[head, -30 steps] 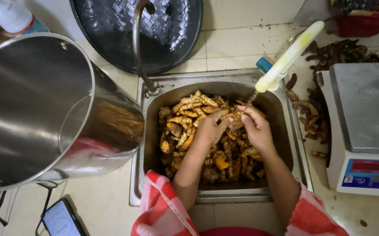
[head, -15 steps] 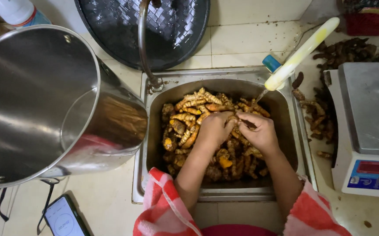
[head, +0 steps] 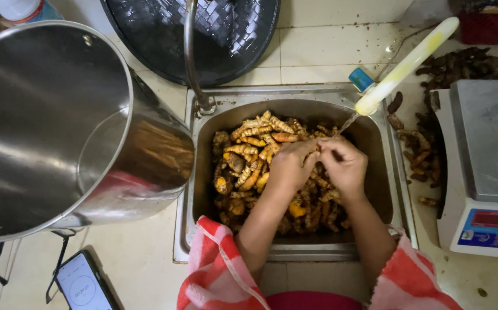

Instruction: Washing turmeric roots in a sink under running water using hands and a scrubbing pad

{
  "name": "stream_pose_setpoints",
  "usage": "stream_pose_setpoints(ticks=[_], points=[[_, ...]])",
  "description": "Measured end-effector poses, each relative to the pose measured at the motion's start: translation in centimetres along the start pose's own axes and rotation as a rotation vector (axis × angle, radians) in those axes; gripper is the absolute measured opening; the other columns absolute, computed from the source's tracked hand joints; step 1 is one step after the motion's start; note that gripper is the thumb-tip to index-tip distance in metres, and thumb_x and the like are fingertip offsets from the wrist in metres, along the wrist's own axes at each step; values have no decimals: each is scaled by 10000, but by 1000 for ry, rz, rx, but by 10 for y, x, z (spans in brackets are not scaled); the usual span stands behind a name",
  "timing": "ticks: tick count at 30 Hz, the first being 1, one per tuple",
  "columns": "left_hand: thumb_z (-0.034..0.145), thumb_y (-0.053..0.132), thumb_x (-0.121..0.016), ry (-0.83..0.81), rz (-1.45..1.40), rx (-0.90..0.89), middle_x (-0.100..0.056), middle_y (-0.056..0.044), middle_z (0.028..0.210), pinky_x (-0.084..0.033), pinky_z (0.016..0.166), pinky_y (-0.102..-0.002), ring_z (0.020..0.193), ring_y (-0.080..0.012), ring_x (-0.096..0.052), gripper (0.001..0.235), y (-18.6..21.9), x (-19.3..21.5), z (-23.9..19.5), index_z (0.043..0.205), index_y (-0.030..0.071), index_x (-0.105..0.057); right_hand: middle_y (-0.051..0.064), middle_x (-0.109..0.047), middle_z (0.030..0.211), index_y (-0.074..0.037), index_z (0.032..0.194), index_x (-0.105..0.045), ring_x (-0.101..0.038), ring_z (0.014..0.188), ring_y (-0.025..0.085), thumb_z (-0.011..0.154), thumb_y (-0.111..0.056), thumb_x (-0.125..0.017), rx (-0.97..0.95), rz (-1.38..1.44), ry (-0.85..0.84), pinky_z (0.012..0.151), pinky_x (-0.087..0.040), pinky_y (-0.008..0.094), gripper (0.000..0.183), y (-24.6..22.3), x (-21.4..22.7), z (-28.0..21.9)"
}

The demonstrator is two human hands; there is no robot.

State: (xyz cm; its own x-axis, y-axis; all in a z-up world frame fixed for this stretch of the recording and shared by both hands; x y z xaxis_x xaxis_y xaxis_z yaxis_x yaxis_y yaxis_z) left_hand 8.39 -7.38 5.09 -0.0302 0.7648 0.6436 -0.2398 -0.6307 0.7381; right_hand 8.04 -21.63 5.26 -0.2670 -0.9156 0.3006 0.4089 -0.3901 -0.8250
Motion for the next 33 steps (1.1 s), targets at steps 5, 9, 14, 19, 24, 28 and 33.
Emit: stream_pose_setpoints(ticks=[5,9,14,19,24,28,33], points=[[939,323,-689,30,-154,-1,-745,-113,1199,-528,1050,-453,1172,-340,-677,401,-7,5,-7,1315,183,-695,170,-746,1002,-33,1059,-740,-712,830,167,978,-40,-593,-571,313,77,836,-627,356,168,-22,3,7],[963,323,-681,45,-145,-17,-730,-152,1228,-507,1086,-457,1202,-348,-665,432,-6,11,-4,1346,122,-670,210,-719,1175,-2,1137,-684,-732,952,220,1055,-120,-549,-641,445,30,923,-606,432,198,-38,1,12],[943,319,-700,76,-115,-43,-716,-195,1232,-507,1065,-507,1184,-398,-661,473,-14,6,-4,1365,108,-655,233,-671,1244,24,1242,-634,-683,1033,258,1004,-5,-589,-486,422,-57,949,-587,463,244,-19,-1,3],[978,385,-646,14,-181,-29,-742,-157,1155,-540,1016,-497,1143,-379,-678,369,-20,0,-1,1284,185,-698,154,-714,1074,2,1129,-683,-702,921,199,979,1,-689,-389,355,-4,820,-628,373,150,40,-3,-11],[1013,359,-546,-70,-135,23,-737,-102,1084,-557,971,-478,1099,-341,-690,239,-43,-24,-3,1164,259,-702,118,-676,1019,-62,1116,-537,-717,818,234,958,-95,-724,-481,415,76,685,-654,384,248,47,-9,-16],[963,394,-620,-170,-205,140,-731,-78,1114,-547,964,-484,1122,-331,-687,226,-38,-27,0,1138,274,-699,84,-679,1041,-85,1087,-604,-712,745,179,927,-138,-762,-592,415,163,588,-631,269,231,50,-11,-21],[872,402,-730,-203,-223,168,-750,-46,1025,-566,901,-466,1063,-305,-710,184,-29,-24,10,1025,300,-716,133,-749,991,-61,1024,-722,-692,725,165,877,-161,-830,-663,367,187,554,-608,261,208,45,-5,-6]])
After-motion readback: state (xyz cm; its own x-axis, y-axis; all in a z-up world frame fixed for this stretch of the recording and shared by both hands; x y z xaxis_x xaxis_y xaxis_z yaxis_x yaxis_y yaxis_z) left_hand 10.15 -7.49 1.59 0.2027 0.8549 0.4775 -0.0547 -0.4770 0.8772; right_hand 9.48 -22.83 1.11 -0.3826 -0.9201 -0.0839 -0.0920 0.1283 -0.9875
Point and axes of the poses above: each hand's wrist, its own z-axis towards the middle knuckle, its own x-axis out of the back of the hand, y = z × x, the point moved 1 cm from there along z, towards the middle knuckle
